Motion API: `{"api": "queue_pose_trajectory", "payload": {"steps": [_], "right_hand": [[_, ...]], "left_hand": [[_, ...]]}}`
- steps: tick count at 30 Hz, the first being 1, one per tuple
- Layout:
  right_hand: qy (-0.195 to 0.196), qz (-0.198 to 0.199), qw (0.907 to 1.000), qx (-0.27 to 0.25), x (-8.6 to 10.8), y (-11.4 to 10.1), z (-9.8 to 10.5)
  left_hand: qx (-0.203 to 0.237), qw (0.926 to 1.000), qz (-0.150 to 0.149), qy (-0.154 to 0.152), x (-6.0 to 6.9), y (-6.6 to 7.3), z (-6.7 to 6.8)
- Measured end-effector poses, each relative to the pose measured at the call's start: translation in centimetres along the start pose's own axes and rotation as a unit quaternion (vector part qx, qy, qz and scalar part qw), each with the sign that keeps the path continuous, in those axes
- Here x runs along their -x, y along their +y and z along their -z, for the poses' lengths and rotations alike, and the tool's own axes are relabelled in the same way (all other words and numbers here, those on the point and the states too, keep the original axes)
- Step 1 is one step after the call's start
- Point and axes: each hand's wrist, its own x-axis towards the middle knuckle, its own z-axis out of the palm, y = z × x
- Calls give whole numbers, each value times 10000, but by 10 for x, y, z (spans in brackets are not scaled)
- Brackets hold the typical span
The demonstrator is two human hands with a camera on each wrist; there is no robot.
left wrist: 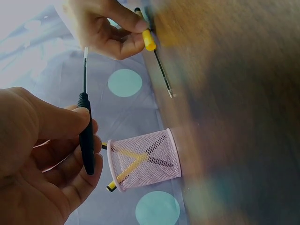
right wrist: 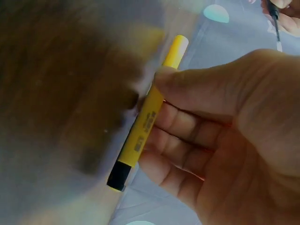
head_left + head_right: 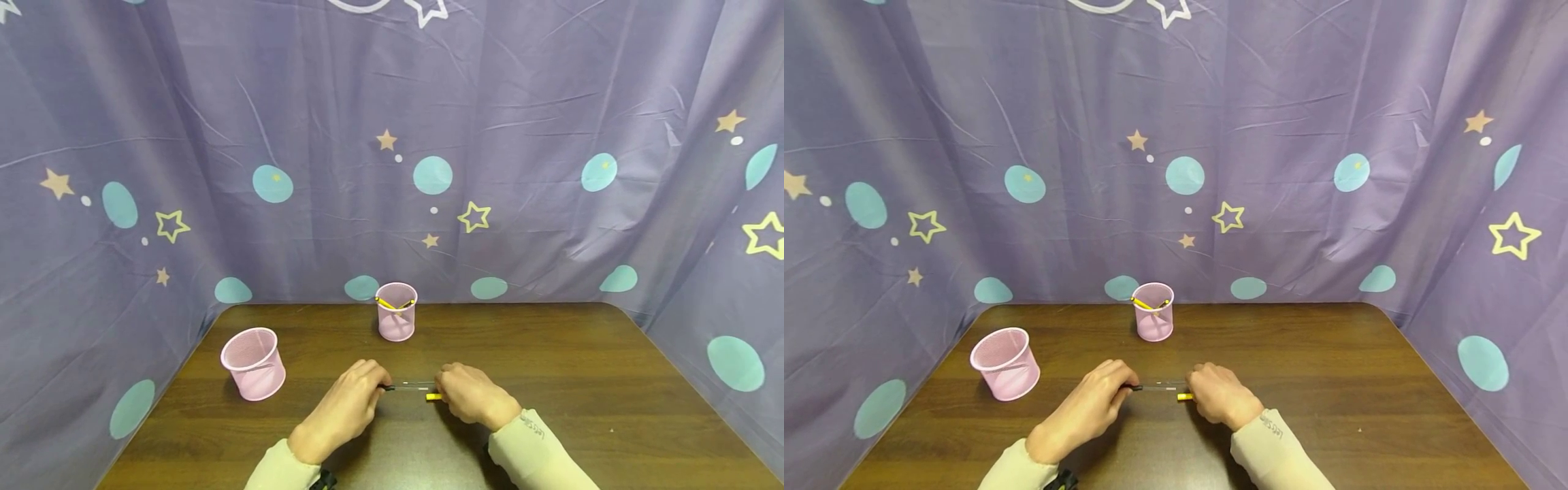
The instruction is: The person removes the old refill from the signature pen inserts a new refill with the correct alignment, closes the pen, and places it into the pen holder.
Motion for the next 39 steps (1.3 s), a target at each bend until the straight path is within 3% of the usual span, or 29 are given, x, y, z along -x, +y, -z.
{"api": "queue_pose_trajectory", "payload": {"steps": [7,16,39], "right_hand": [[279,-31,9996,-73,-3,1,6],[628,65,9979,-121,-4,-1,16],[765,302,9966,-48,-2,-10,26]], "left_hand": [[-18,9998,-103,143,0,-3,1],[-71,9999,73,62,-1,-4,4],[-315,9994,135,57,0,-8,3]]}}
